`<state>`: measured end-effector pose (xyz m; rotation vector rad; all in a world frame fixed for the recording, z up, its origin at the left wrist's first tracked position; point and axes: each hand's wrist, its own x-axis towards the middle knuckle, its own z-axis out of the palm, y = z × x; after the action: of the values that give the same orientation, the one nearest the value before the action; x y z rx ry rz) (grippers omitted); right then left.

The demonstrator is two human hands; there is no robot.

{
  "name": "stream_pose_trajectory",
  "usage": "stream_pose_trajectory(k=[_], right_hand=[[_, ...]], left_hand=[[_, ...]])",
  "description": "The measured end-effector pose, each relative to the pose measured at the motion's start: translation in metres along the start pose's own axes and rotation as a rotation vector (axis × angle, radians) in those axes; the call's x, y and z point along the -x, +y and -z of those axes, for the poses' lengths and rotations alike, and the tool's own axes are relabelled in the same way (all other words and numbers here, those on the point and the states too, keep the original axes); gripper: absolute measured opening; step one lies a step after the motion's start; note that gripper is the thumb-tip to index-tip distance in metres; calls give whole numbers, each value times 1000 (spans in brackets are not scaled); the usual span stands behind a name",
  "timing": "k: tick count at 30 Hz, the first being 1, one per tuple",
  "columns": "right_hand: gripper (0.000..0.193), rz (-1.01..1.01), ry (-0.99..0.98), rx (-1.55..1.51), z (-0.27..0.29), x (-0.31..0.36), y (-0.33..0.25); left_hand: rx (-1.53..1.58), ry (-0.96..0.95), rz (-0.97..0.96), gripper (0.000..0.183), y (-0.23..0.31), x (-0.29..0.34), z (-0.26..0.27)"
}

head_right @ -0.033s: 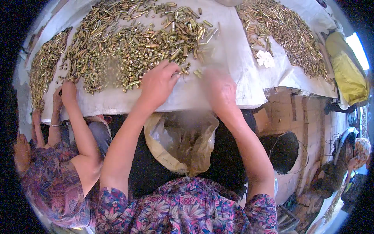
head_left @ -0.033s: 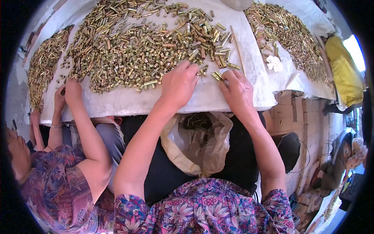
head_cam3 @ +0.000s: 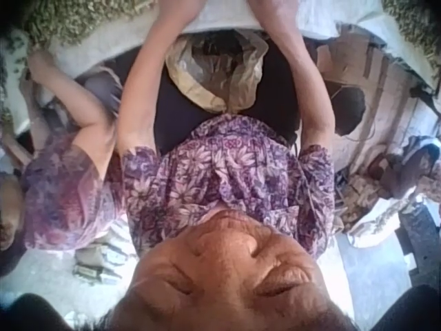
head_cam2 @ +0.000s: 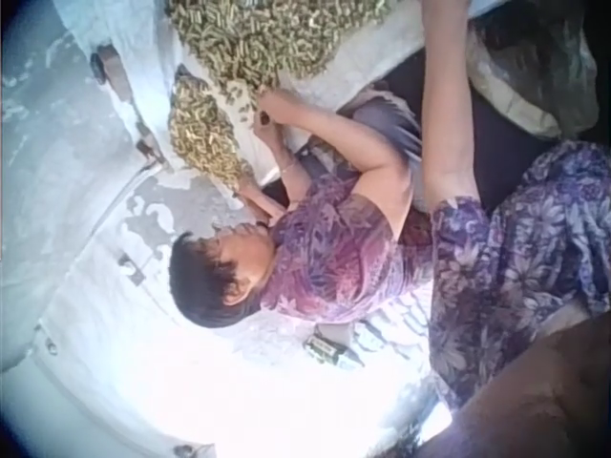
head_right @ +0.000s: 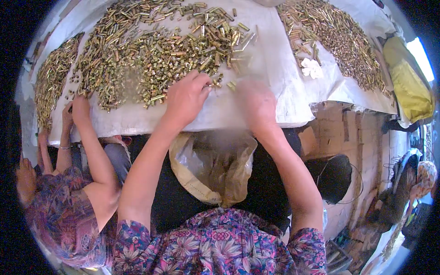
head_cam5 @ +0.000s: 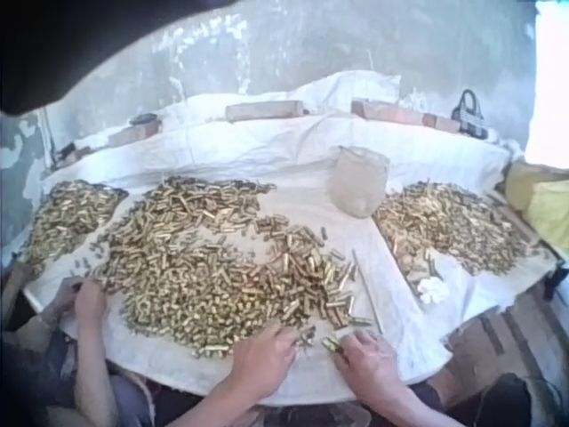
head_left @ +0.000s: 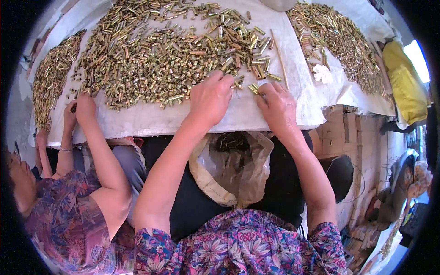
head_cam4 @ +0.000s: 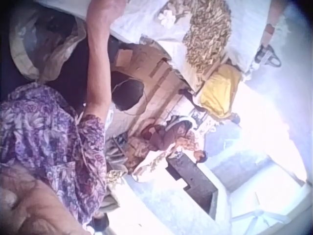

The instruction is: The person picks up metal sleeves and small metal pieces from the table, fits them together by hand, and drops the assembled metal parts into a bag.

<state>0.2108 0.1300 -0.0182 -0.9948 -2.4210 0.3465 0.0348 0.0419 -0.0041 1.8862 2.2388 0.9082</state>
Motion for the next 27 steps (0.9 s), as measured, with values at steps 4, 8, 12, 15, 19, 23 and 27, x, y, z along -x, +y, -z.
stream_pose_trajectory(k=[4, 8, 12, 15, 19, 23, 27], right_hand=[[14, 65, 54, 20, -1, 2, -5], [14, -7, 33, 78, -6, -1, -2], [12, -16, 90, 5, 8, 12, -11], [9, -321, -119, -522, 20, 28, -16], [12, -393, -292, -1027, 36, 41, -36], [23, -284, -376, -1051, 37, 50, -53], [24, -262, -421, -1010, 39, 50, -58]], left_hand=[[-92, 23, -6, 10, 1, -6, -4], [-120, 3, 11, 11, 3, -9, -5], [186, -35, 88, 9, 3, 10, 16], [722, -140, 243, 8, 6, 28, 28], [1191, -217, 388, 10, 18, 49, 39], [1344, -265, 393, 12, 22, 65, 37], [1365, -286, 399, 13, 26, 73, 36]])
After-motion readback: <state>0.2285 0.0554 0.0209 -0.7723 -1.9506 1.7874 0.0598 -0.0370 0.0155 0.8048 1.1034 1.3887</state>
